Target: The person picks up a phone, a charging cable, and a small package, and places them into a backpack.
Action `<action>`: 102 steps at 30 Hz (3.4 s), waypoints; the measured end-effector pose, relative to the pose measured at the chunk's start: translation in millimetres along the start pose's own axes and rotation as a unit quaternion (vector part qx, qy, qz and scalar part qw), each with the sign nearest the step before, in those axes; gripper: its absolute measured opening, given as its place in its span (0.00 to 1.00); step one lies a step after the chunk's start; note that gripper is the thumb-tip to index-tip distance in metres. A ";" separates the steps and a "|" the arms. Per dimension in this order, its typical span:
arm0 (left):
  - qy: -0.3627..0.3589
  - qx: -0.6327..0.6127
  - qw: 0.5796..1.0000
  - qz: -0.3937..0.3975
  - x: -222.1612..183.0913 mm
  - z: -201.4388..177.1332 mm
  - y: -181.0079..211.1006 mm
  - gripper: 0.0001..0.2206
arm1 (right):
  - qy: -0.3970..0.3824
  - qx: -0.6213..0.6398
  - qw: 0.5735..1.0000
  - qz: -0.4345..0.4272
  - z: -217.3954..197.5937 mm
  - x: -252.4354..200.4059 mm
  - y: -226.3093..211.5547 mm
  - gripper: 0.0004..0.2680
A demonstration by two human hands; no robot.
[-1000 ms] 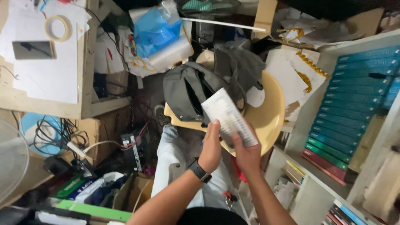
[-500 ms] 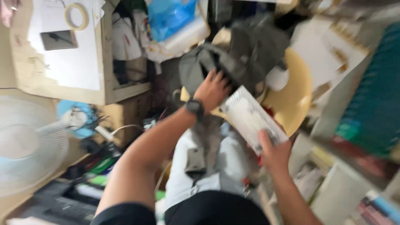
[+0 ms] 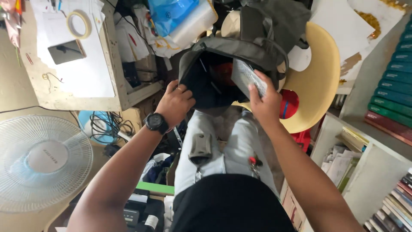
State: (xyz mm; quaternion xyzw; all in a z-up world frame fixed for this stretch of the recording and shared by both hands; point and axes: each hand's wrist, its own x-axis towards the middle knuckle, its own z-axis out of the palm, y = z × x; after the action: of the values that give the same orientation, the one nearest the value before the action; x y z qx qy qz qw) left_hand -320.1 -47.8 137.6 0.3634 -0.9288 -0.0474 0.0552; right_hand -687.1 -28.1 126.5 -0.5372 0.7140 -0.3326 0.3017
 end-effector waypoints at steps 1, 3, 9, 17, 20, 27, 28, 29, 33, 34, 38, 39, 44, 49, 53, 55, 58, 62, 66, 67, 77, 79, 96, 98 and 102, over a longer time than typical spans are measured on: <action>0.002 -0.001 1.000 -0.001 1.1 1.8 4.3 0.09 | 0.000 -0.002 1.000 -0.001 4.7 -3.7 -4.4 0.17; -0.017 0.002 1.000 -0.002 10.8 5.8 6.2 0.10 | -0.014 -0.043 0.999 0.029 14.5 -3.8 -14.3 0.16; -0.005 -0.049 0.999 0.013 33.6 19.5 11.2 0.10 | -0.085 0.001 0.996 0.030 20.0 -11.2 -45.6 0.16; 0.005 -0.052 0.998 0.022 55.1 30.7 18.4 0.09 | -0.102 -0.039 0.994 0.020 19.8 -22.2 -15.0 0.13; -0.001 -0.052 0.998 0.024 55.4 35.8 22.5 0.09 | -0.057 -0.014 0.997 0.042 19.1 -18.9 -20.8 0.12; -0.004 -0.069 0.997 0.022 53.8 21.4 30.1 0.10 | 0.010 0.011 0.999 0.039 41.2 1.8 -30.8 0.11; 0.001 -0.064 0.998 0.024 55.3 18.9 28.8 0.10 | 0.014 0.013 0.999 0.033 49.3 9.0 -31.2 0.11; -0.002 -0.063 0.998 0.021 56.2 16.9 27.4 0.10 | 0.004 0.029 0.999 0.022 57.9 16.0 -31.5 0.11; 0.000 -0.061 0.998 0.008 50.0 12.3 29.7 0.10 | -0.031 0.015 0.996 -0.085 91.8 23.5 -27.0 0.12; 0.003 -0.058 0.998 0.006 50.7 10.7 30.3 0.10 | -0.031 0.015 0.995 -0.089 96.1 23.9 -27.5 0.12; 0.013 -0.048 0.999 -0.002 49.8 3.6 34.6 0.10 | -0.112 -0.028 0.988 -0.107 112.9 24.6 -22.9 0.13; 0.003 -0.050 0.999 -0.009 49.1 2.7 36.5 0.10 | -0.134 -0.030 0.986 -0.094 117.0 24.8 -19.2 0.13; 0.014 -0.043 0.999 -0.017 42.1 9.8 46.3 0.09 | -0.192 -0.058 0.978 -0.063 136.8 21.4 -13.8 0.13; 0.020 -0.065 0.998 -0.019 36.9 20.9 42.6 0.08 | -0.238 -0.107 0.964 -0.052 161.1 41.6 -26.4 0.11; 0.033 -0.066 0.997 -0.038 33.1 26.4 45.8 0.08 | -0.248 -0.166 0.953 -0.061 183.9 61.8 -20.6 0.11; 0.039 -0.068 0.996 -0.050 30.5 24.3 44.2 0.08 | -0.257 -0.184 0.946 -0.073 186.2 65.4 -23.4 0.11; 0.060 -0.079 0.993 -0.059 28.4 25.9 42.1 0.08 | -0.289 -0.146 0.946 -0.028 172.9 65.0 -29.4 0.14; 0.068 -0.074 0.993 -0.062 27.6 21.3 35.6 0.08 | -0.282 -0.074 0.956 0.029 145.5 62.7 -31.0 0.19; 0.052 -0.087 0.992 -0.073 20.6 16.7 31.1 0.10 | -0.264 -0.005 0.964 0.036 132.8 61.7 -18.6 0.21; 0.053 -0.089 0.992 -0.072 23.5 18.8 31.9 0.10 | -0.263 -0.007 0.964 0.038 130.6 63.9 -15.9 0.21; 0.048 -0.076 0.993 -0.075 18.2 15.7 32.6 0.08 | -0.285 -0.010 0.958 0.001 137.2 77.8 -19.5 0.21; 0.044 -0.079 0.993 -0.074 12.7 18.7 29.1 0.09 | -0.290 0.003 0.957 -0.015 124.5 80.5 -37.2 0.22; 0.008 -0.096 0.992 -0.084 16.4 -32.0 38.7 0.12 | -0.188 0.041 0.977 0.097 40.9 22.7 -56.6 0.18; 0.000 -0.167 0.980 -0.112 17.9 -34.7 41.0 0.11 | -0.164 -0.027 0.982 0.090 40.7 8.0 -23.5 0.17; 0.001 -0.111 0.989 -0.096 1.7 10.6 37.4 0.09 | -0.125 -0.091 0.982 0.108 36.9 -24.4 7.1 0.17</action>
State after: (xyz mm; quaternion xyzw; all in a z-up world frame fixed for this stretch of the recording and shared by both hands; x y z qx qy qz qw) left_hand -347.8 -21.1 132.0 0.4422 -0.8786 -0.1552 0.0918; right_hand -656.2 -8.6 100.6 -0.5196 0.7517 -0.1624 0.3724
